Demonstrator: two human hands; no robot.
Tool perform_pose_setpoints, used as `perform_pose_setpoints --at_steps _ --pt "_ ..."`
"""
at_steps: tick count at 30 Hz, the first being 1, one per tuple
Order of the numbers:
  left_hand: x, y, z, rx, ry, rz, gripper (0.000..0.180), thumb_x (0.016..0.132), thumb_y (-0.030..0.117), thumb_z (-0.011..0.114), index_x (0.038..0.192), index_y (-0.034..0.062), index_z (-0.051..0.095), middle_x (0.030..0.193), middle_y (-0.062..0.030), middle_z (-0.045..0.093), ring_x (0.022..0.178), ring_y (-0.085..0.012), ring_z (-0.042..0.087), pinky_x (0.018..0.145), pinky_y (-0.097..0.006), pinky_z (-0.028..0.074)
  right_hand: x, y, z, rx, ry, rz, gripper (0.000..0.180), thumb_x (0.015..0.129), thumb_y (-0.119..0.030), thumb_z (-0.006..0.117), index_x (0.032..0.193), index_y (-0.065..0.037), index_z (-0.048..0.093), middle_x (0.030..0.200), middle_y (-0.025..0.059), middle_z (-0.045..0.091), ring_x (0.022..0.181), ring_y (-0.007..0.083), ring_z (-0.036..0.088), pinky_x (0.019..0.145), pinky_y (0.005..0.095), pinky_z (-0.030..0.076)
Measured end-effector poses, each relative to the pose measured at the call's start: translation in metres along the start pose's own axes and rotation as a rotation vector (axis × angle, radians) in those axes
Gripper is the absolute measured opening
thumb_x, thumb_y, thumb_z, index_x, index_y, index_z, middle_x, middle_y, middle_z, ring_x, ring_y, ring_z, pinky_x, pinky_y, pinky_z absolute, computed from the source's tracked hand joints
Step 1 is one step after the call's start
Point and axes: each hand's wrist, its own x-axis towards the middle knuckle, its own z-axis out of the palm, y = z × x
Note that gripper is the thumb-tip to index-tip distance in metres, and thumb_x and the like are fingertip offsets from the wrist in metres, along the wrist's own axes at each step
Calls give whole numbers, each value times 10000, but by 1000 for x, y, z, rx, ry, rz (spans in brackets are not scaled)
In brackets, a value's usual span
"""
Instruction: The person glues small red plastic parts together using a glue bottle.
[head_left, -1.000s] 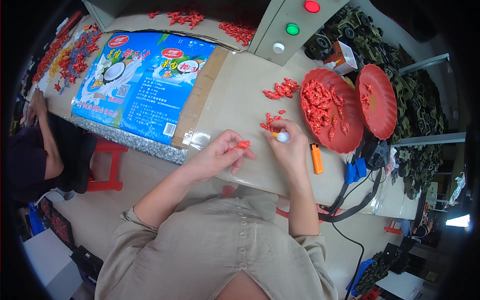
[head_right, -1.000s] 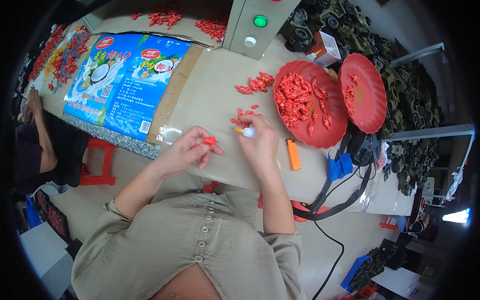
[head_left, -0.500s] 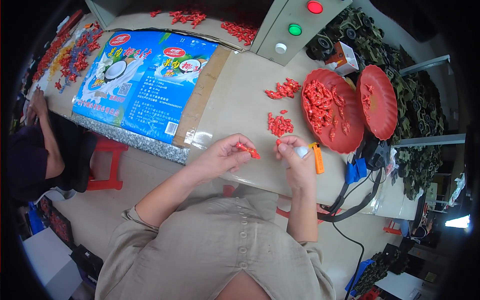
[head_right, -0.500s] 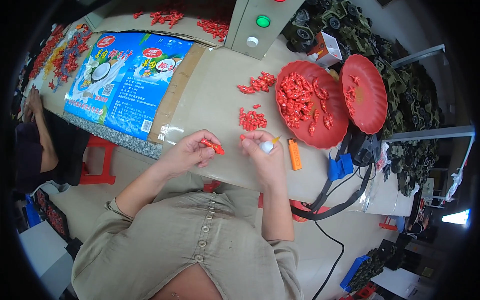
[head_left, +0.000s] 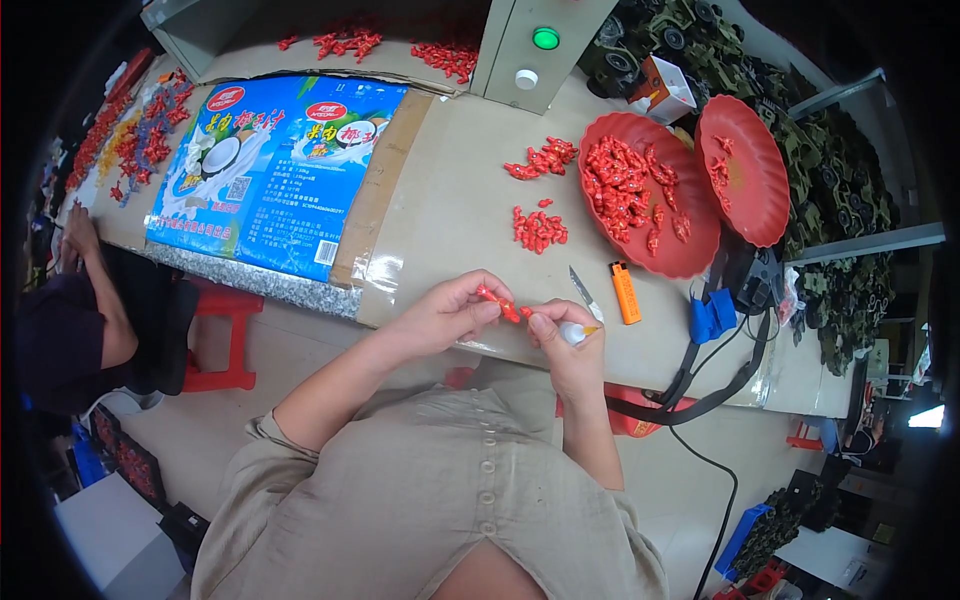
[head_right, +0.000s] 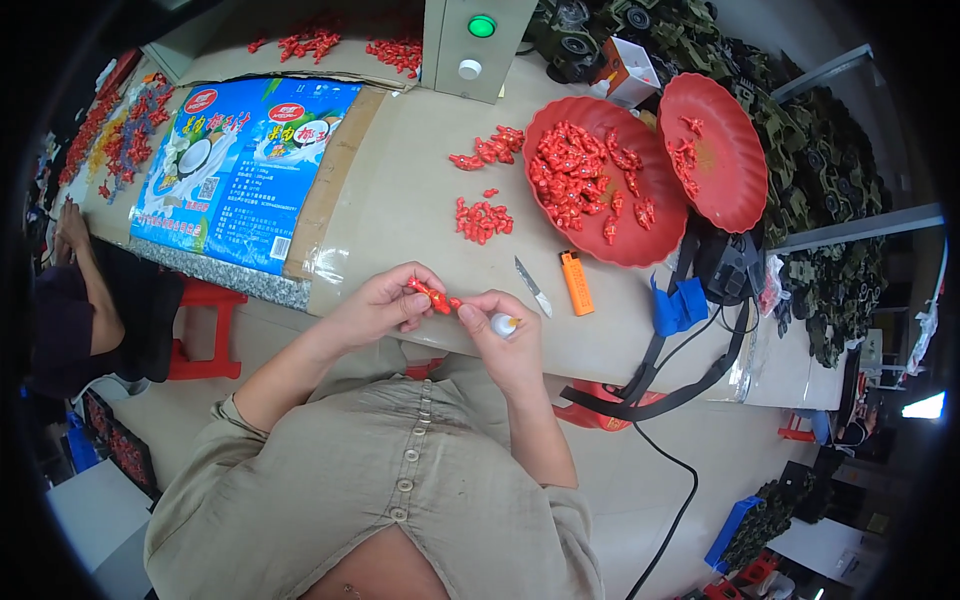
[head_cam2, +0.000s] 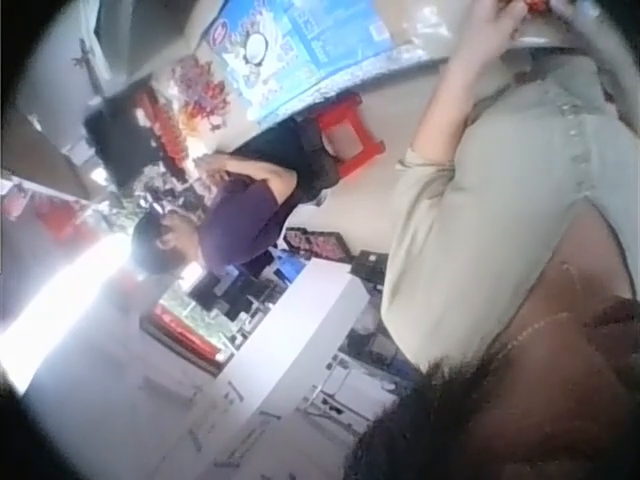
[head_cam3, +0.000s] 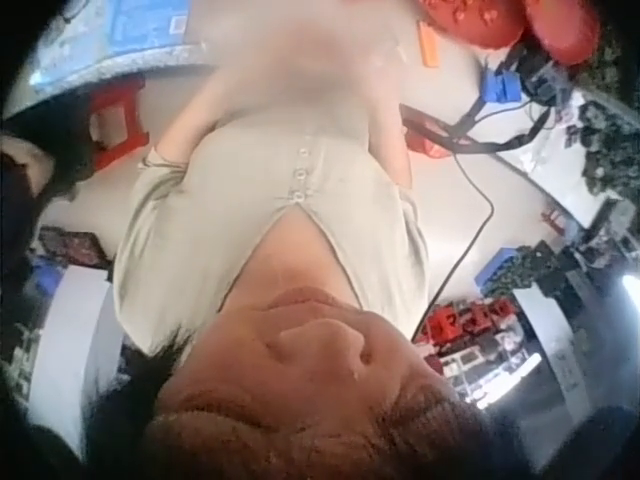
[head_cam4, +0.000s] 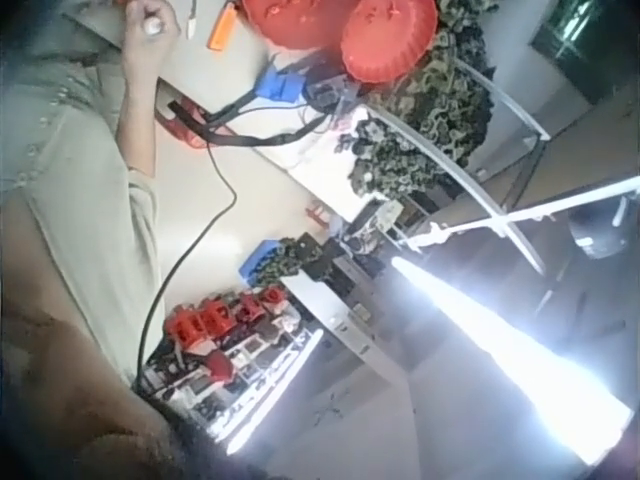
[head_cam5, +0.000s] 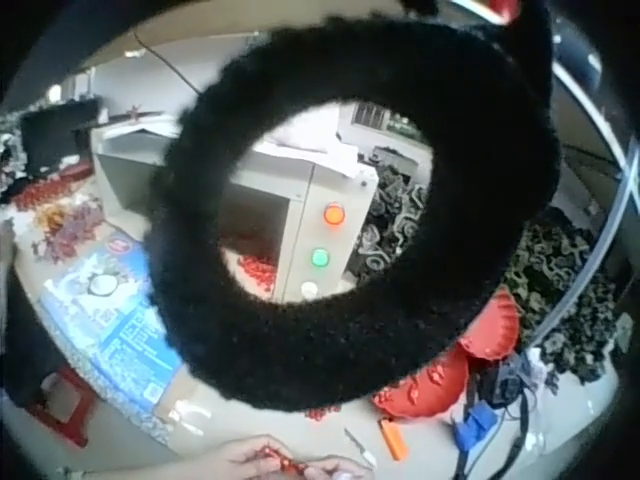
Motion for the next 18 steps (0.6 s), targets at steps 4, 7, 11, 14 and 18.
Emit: perform_pose_setpoints --at_steps 4,7,11,14,18 --pt "-1 0 -1 26 -14 -13 161 861 129 454 988 30 462 799 -17 482 601 -56 400 536 -180 355 -1 0 1 -138 -1 -57 77 757 -82 612 763 -8 591 675 -14 536 620 39 453 549 172 356" --pt "-2 1 0 61 1 -14 149 859 117 452 979 30 470 802 -11 494 600 -49 395 533 -179 353 -1 2 1 -216 -11 -92 65 748 -69 618 760 -11 592 670 -11 534 618 38 450 545 175 357" --pt "-1 1 0 41 -10 -8 143 859 108 449 974 28 478 802 -9 508 594 -42 390 526 -177 349 -1 2 1 -233 -16 -88 64 743 -67 622 756 -12 591 660 -12 531 612 36 449 540 176 359" --pt "-1 2 0 52 -11 -10 142 861 104 445 976 32 487 795 -3 516 589 -35 387 517 -175 345 -1 0 1 -246 -26 -63 63 745 -66 619 754 -11 590 658 -12 532 605 38 450 534 178 360" --pt "-1 2 1 36 2 -8 155 863 108 444 988 36 501 778 5 518 576 -27 383 499 -170 335 0 -3 4 -271 -19 -78 69 750 -73 614 743 -9 590 652 -6 535 603 41 453 533 180 362"
